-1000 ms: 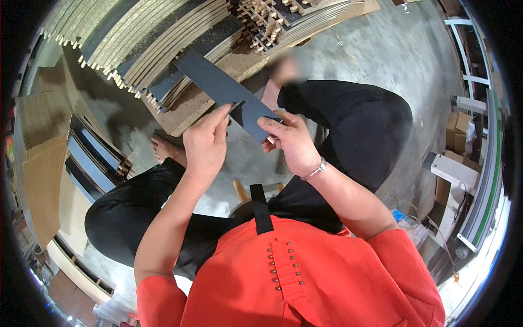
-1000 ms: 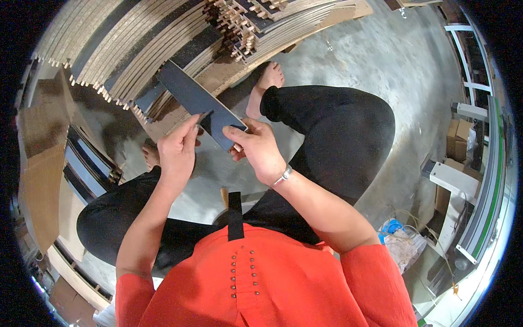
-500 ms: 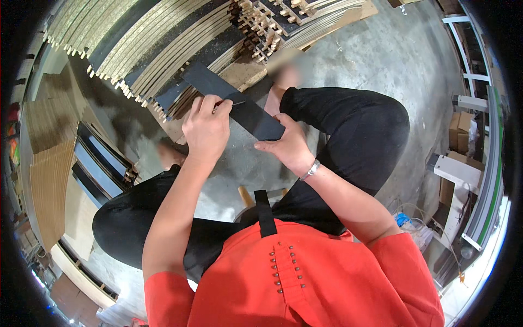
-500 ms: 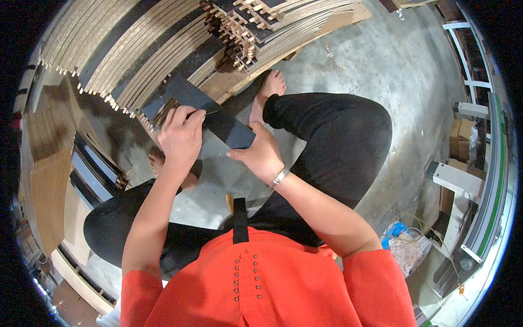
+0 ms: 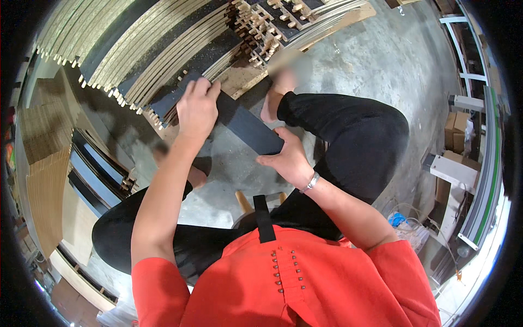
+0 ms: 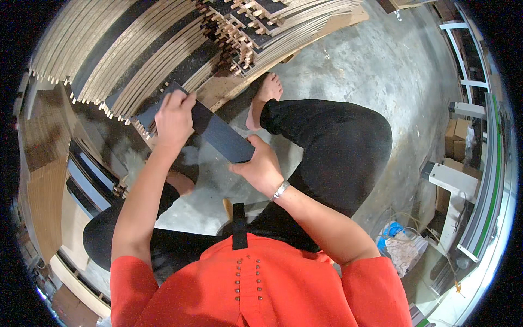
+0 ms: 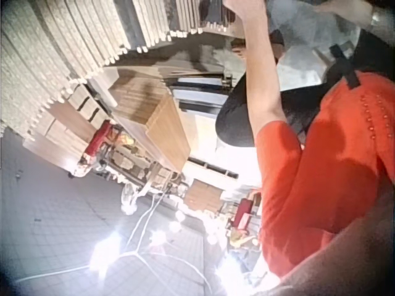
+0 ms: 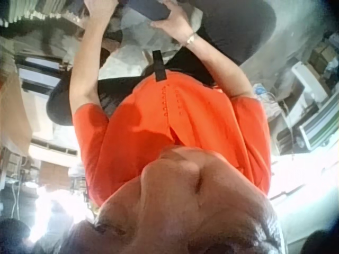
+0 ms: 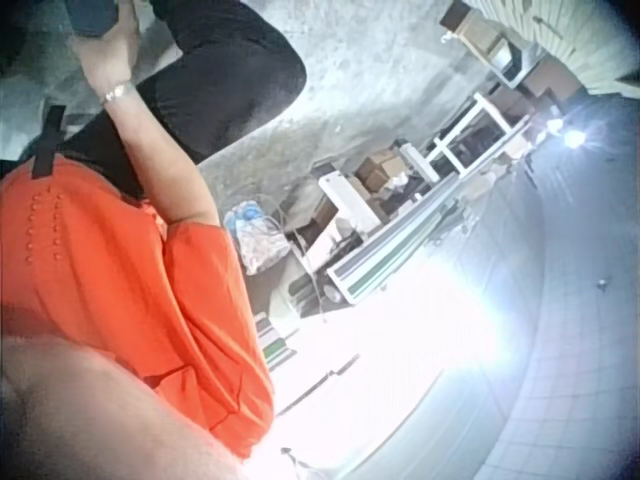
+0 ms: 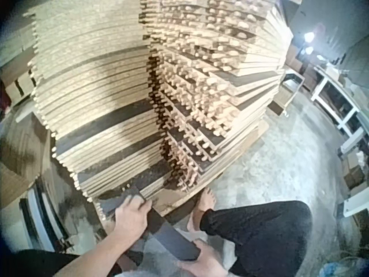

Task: Applying a finishing coat or glue to the edges of wood slats in an industrial workshop.

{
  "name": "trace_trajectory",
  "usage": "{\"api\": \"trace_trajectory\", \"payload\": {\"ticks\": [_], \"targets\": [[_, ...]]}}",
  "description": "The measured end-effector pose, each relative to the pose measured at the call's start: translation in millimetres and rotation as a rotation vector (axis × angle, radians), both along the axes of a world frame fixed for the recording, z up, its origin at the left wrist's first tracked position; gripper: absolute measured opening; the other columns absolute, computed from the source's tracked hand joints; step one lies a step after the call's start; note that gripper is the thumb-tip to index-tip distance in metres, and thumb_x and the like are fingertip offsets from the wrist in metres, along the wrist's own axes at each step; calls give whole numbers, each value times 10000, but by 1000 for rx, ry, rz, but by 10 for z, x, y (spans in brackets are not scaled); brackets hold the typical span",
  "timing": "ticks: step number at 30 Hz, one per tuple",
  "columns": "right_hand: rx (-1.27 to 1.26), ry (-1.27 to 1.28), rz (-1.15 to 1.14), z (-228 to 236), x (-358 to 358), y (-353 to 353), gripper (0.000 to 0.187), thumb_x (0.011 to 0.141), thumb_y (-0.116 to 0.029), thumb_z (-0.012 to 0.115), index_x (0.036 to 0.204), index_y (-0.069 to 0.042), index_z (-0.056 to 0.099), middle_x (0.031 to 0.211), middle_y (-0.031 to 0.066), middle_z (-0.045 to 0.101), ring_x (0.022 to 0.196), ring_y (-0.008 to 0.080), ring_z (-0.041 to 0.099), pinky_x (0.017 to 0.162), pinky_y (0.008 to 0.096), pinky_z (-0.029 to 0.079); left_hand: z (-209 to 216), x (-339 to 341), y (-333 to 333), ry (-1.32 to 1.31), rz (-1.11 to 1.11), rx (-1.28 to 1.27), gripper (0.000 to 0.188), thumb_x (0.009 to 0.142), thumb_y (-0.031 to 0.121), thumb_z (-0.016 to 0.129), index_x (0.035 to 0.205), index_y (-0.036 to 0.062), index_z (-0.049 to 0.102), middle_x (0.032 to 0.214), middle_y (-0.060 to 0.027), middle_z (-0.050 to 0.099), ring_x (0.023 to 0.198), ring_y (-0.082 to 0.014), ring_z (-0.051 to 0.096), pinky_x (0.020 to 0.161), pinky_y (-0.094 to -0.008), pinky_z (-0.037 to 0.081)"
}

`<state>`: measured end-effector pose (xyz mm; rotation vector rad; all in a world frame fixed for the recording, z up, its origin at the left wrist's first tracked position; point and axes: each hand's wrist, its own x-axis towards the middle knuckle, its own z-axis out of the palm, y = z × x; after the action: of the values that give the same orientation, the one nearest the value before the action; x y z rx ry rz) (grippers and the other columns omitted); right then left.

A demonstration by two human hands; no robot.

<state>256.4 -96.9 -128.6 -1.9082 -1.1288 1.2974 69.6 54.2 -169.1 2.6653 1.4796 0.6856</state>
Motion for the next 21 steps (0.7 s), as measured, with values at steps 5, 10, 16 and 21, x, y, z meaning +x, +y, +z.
{"api": "trace_trajectory", "payload": {"ticks": [5,10,16,21], "targets": [[42,30,-12,-67,-35,-21,599,603,-162,823,1090,50,548,942,221,664,898,298,670,791,352,505,-166,-378,439,120,250,91,248,755,41,593,961,114,713,843,-79,576,852,-272,596,624,-385,554],[-42,-68,20,-21,52,-12,600,600,-192,824,1080,43,551,946,225,669,921,332,665,797,370,505,-85,-141,36,46,-27,2,264,761,35,576,982,95,708,867,-63,566,856,-279,588,644,-385,542],[-38,-310,178,128,-76,33,601,624,-223,801,1124,-2,551,990,205,653,911,378,653,785,415,520,-90,-678,145,102,299,-6,227,773,49,590,954,108,713,859,-82,584,852,-297,601,697,-421,529],[89,-517,204,355,-193,65,597,633,-228,783,1138,-22,539,1054,190,621,905,402,645,775,439,534,414,-807,-187,-28,362,-320,115,817,105,617,899,82,694,866,-122,619,829,-328,630,726,-445,506]]}}
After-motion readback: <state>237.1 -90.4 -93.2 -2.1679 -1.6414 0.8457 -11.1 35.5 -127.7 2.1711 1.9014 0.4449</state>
